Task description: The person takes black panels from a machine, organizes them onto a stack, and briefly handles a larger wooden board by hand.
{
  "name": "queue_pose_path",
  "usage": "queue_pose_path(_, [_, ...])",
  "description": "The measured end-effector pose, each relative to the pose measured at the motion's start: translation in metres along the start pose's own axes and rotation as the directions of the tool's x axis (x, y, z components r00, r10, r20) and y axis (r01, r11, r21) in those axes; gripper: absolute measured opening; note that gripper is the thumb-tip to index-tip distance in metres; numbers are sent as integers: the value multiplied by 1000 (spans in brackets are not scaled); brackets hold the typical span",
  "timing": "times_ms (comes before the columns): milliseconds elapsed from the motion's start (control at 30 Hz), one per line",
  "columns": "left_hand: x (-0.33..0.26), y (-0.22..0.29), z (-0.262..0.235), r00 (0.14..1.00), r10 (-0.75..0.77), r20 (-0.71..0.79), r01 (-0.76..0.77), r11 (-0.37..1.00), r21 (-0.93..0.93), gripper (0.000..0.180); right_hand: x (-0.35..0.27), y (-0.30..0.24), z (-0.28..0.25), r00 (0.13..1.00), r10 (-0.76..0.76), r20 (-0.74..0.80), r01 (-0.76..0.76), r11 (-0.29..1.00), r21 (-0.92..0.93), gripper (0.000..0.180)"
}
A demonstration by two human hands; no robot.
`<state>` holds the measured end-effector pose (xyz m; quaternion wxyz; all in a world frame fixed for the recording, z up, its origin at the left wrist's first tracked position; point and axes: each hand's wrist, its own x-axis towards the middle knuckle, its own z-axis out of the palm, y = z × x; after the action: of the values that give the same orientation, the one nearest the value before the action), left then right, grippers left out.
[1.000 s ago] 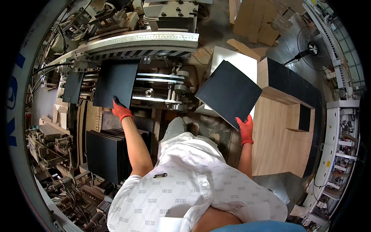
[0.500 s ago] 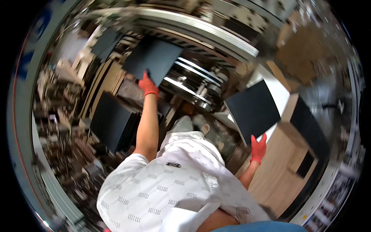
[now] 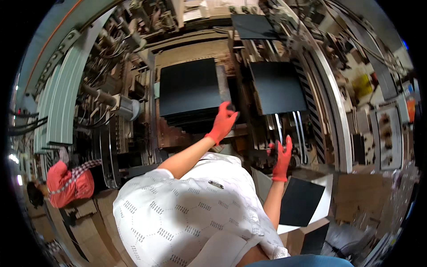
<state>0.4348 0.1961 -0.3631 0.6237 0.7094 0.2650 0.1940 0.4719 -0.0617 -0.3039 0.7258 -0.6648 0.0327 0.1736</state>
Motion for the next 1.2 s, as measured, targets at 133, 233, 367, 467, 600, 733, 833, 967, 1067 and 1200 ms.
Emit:
queue_pose_path(133, [-38, -22, -94, 899, -112, -423, 96, 994, -61, 69, 86, 24, 56, 973, 194, 123, -222, 931, 291, 54])
queue_pose_path(233, [-44, -35, -142, 727, -222, -650, 103, 971, -216, 74, 130, 43, 88, 992, 97, -82, -68, 953, 296, 37])
queue_pose_path(367, [-51, -23, -190, 671, -149, -726, 171, 984, -44, 69, 121, 55, 93, 981, 178, 73, -192, 884, 427, 46])
queue_pose_path(467, [-54, -46, -171, 660, -101, -744, 47, 995, -93, 67, 112, 54, 61, 986, 162, -48, -144, 954, 262, 59])
queue_pose_path(600, [-45, -72, -159, 530, -98, -843, 77, 995, -67, 50, 115, 46, 71, 927, 71, -368, -47, 996, 73, 49])
queue_pose_path(733, [-38, -96, -148, 648, -200, -735, 110, 979, -170, 45, 98, 28, 92, 937, 75, -340, -33, 991, 127, 56])
queue_pose_path(833, [-53, -41, -150, 705, -503, -501, 47, 737, -674, 41, 109, 42, 77, 986, 158, -60, -131, 937, 323, 56])
queue_pose_path(967, [-71, -18, -166, 729, -596, -336, 206, 660, -723, 37, 140, 47, 105, 956, 108, -274, -24, 956, 292, 80])
queue_pose_path(1067, [-108, -89, -195, 924, -339, -179, 184, 802, -568, 45, 151, 40, 140, 950, -11, -312, 83, 973, 218, 54])
queue_pose_path(1200, [-53, -58, -189, 864, -426, -268, 175, 754, -634, 43, 174, 17, 124, 941, 98, -325, 9, 950, 311, 47])
